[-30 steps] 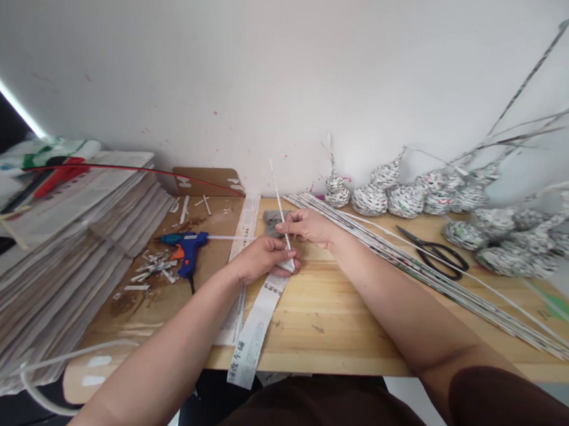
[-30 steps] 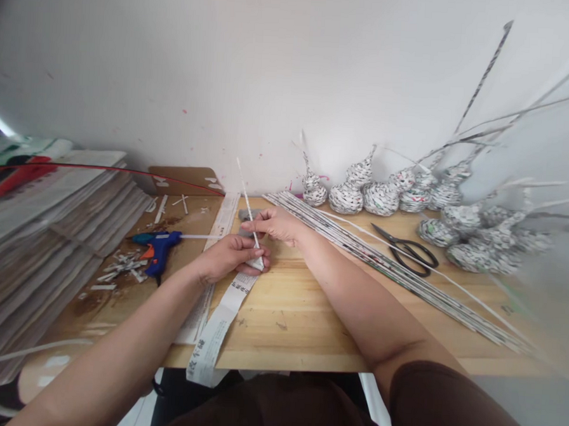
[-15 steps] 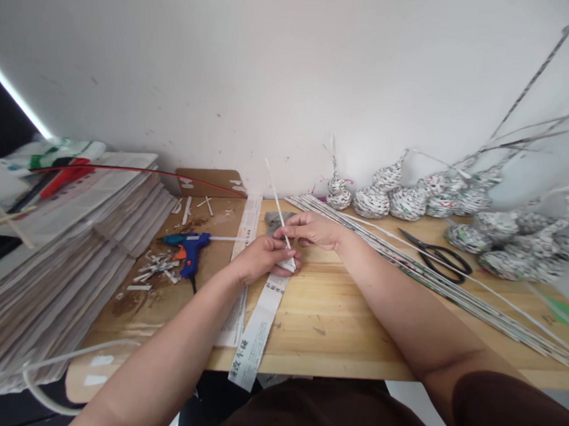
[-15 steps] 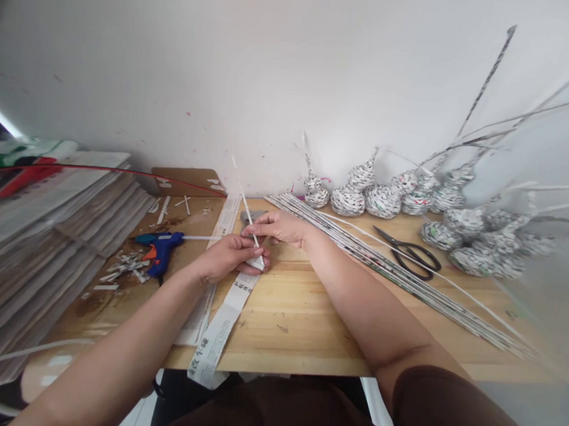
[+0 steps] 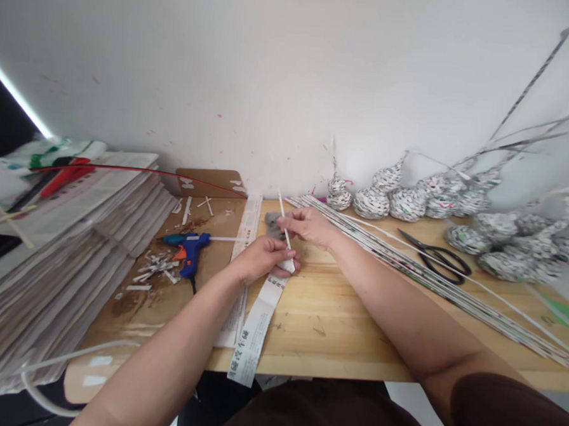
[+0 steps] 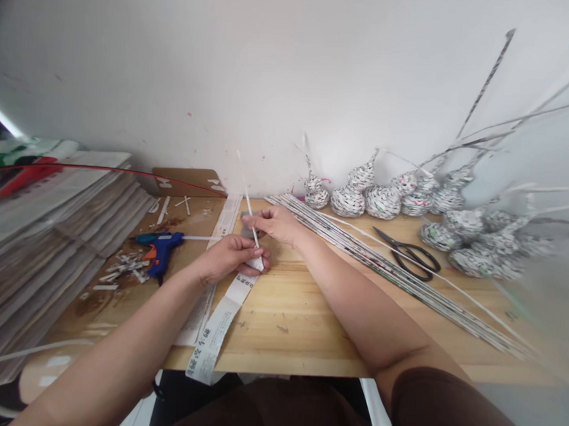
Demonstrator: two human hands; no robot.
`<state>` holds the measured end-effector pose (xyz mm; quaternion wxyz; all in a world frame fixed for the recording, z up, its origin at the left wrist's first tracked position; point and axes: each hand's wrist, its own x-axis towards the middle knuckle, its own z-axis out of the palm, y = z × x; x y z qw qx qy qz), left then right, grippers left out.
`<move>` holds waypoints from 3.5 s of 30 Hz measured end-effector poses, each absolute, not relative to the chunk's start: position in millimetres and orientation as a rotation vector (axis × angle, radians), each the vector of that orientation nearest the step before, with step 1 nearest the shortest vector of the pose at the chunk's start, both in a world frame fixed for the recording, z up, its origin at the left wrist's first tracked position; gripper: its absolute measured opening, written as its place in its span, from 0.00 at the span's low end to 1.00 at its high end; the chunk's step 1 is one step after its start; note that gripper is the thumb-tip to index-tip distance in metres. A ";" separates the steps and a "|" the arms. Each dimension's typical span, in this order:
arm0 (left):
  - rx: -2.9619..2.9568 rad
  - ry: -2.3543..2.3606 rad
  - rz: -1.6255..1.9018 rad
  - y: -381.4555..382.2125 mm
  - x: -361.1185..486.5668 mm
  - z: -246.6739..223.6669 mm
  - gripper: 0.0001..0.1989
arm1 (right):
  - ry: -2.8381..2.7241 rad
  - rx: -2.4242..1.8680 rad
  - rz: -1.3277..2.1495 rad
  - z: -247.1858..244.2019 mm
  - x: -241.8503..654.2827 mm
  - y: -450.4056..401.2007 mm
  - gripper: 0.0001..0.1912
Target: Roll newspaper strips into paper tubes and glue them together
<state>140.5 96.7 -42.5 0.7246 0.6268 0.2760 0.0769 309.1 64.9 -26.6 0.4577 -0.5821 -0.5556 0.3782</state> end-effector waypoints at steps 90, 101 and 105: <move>1.410 0.628 0.230 97.5 139.8 -45.2 0.16 | -1.203 -1.182 1.373 -22.4 312.3 60.2 0.17; 1.429 0.652 0.261 97.6 140.3 -44.9 0.16 | -1.218 -1.227 1.318 -21.8 309.9 60.6 0.15; 1.446 0.657 0.254 96.2 140.7 -43.6 0.16 | -1.271 -1.260 1.312 -19.9 309.8 60.2 0.17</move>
